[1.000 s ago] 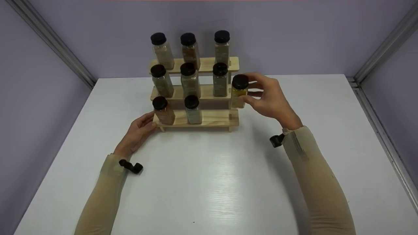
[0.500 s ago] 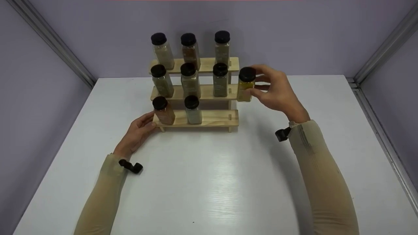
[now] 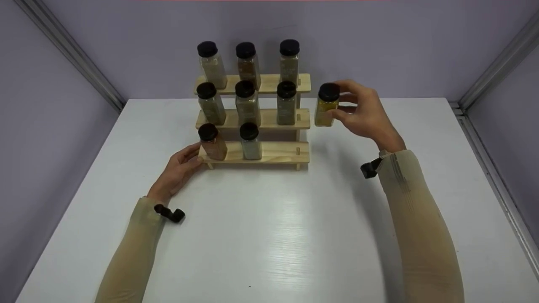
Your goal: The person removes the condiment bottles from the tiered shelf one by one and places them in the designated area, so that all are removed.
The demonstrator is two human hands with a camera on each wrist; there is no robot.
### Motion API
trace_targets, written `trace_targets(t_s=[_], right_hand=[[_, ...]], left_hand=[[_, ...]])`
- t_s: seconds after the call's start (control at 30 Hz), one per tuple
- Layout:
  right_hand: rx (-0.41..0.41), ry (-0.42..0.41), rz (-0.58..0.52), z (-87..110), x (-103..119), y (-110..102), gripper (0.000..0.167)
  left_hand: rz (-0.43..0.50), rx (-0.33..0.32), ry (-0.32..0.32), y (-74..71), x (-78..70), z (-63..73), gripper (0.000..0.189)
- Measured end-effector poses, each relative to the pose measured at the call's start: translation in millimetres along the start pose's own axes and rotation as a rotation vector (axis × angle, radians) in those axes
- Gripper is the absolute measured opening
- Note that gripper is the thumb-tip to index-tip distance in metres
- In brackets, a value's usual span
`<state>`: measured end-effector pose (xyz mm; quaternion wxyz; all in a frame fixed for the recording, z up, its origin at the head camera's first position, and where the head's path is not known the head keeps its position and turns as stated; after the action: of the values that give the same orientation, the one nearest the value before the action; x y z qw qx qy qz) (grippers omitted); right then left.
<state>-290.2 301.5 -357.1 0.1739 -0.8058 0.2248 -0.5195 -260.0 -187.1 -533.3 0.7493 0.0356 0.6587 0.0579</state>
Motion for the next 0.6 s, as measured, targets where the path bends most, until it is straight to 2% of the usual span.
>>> trace_targets(t_s=[0.17,0.4,0.6], right_hand=[[0.014,0.005,-0.003,-5.6,-12.9,0.8,0.057],[0.018,0.042,-0.008,-7.4,-30.6,1.7,0.059],[-0.003,0.054,0.021,-6.6,-47.2,4.2,0.061]], left_hand=[[0.011,0.002,-0.003,-0.9,0.1,0.0,0.062],[0.052,0.037,-0.004,-0.3,0.0,1.2,0.063],[0.055,0.023,0.008,0.5,-0.1,2.0,0.059]])
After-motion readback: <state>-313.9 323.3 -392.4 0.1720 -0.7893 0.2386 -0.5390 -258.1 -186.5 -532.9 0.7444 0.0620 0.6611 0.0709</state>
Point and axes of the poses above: each hand's wrist, its own z-axis away from the middle knuckle, its own y-axis out of the palm, x = y × z, the point moved 3 cm from there along -z, towards the middle knuckle, and after that the axes turned 15 degrees about -x, right-handed, at the moved point
